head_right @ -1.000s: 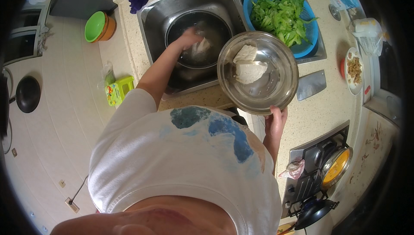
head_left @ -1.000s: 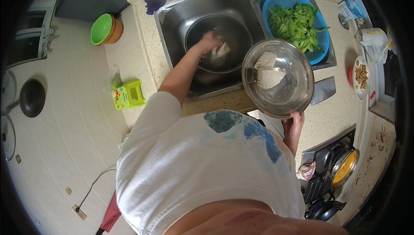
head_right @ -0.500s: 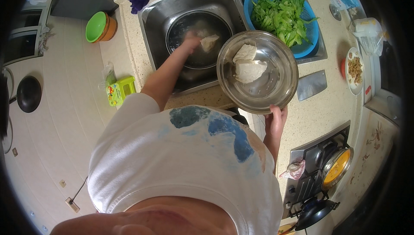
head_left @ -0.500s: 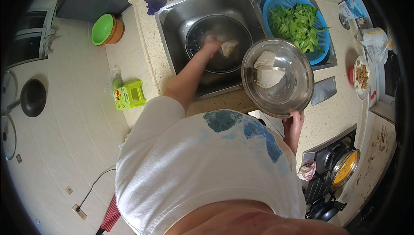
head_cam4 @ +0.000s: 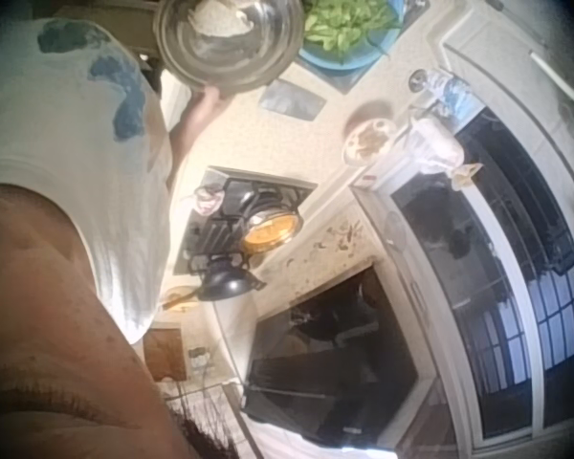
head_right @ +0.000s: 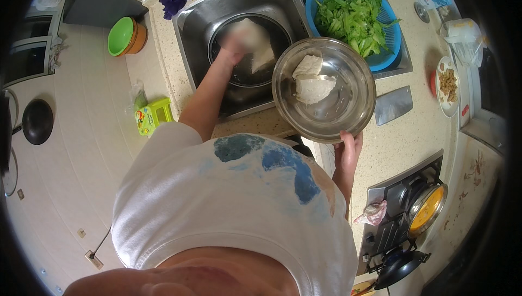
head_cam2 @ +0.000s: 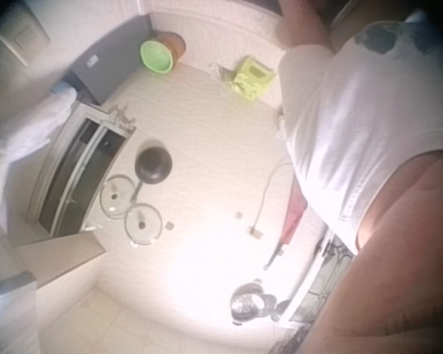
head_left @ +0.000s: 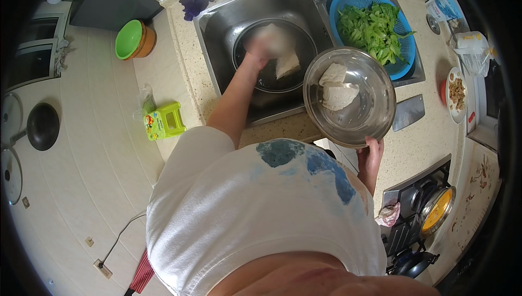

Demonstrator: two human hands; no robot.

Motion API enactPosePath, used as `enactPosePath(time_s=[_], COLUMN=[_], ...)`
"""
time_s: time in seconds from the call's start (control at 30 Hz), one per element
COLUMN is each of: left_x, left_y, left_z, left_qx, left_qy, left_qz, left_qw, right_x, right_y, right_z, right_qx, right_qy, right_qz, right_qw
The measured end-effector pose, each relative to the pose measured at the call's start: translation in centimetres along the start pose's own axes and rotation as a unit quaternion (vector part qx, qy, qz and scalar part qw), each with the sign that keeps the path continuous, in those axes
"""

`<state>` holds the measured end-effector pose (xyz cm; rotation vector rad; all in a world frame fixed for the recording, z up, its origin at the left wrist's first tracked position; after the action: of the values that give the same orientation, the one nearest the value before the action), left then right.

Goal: The person cleans a wok with a cloth, places it on the stove, and turns on the burner. They then retrieve a bowl of tofu, rinse the tofu under running water, and place it into a pot of water in the sink. Finally, they cover the wok with a lid.

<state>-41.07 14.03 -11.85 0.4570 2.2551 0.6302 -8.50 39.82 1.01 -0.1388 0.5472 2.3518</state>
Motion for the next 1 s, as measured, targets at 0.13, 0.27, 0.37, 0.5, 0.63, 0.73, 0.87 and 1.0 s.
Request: enactPosePath(time_s=[0.13, 0.27, 0.37, 0.5, 0.63, 0.73, 0.87, 1.0], left_x=[0.9, 0.7, -0.4, -4.9, -8.7, -13.4, -17.3, -17.2], left_y=[-0.1, -0.2, 1.0, 2.9, 5.7, 11.2, 20.1, 25.9], left_z=[0.5, 0.6, -0.1, -4.0, -4.7, -6.9, -4.6, 2.2], left_qx=[-0.039, -0.018, -0.019, 0.379, 0.210, 0.193, 0.451, 0.551], left_qy=[-0.039, -0.046, 0.000, 0.256, 0.214, 0.266, 0.285, 0.217], left_qz=[0.013, 0.009, 0.063, -0.135, -0.085, 0.007, 0.076, 0.215], left_qw=[0.998, 0.999, 0.998, 0.879, 0.950, 0.945, 0.842, 0.776], right_x=[-0.2, -0.3, -0.2, -0.3, -0.5, 0.1, 0.5, -0.2], right_y=[0.3, 0.1, 0.1, -0.1, -0.6, -0.2, 0.0, -0.5], right_z=[0.2, 0.0, 0.1, 0.4, 0.1, -0.2, -0.6, -0.6], right_qx=[0.002, -0.002, -0.007, -0.002, -0.003, 0.000, -0.002, -0.007], right_qy=[0.000, -0.001, -0.001, -0.004, 0.001, -0.004, 0.010, 0.012], right_qz=[-0.002, -0.025, -0.013, 0.003, -0.021, -0.013, 0.006, -0.006], right_qw=[1.000, 1.000, 1.000, 1.000, 1.000, 1.000, 1.000, 1.000])
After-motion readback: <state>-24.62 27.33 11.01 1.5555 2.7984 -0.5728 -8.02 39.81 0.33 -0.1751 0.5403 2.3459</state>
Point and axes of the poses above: each hand's wrist, its own x-axis towards the middle knuckle, its own y-axis out of the palm, z = x × y, the point moved 9 cm from there along x, towards the middle knuckle, and after that the axes turned 14 degrees about -y, right-handed, at the moved point
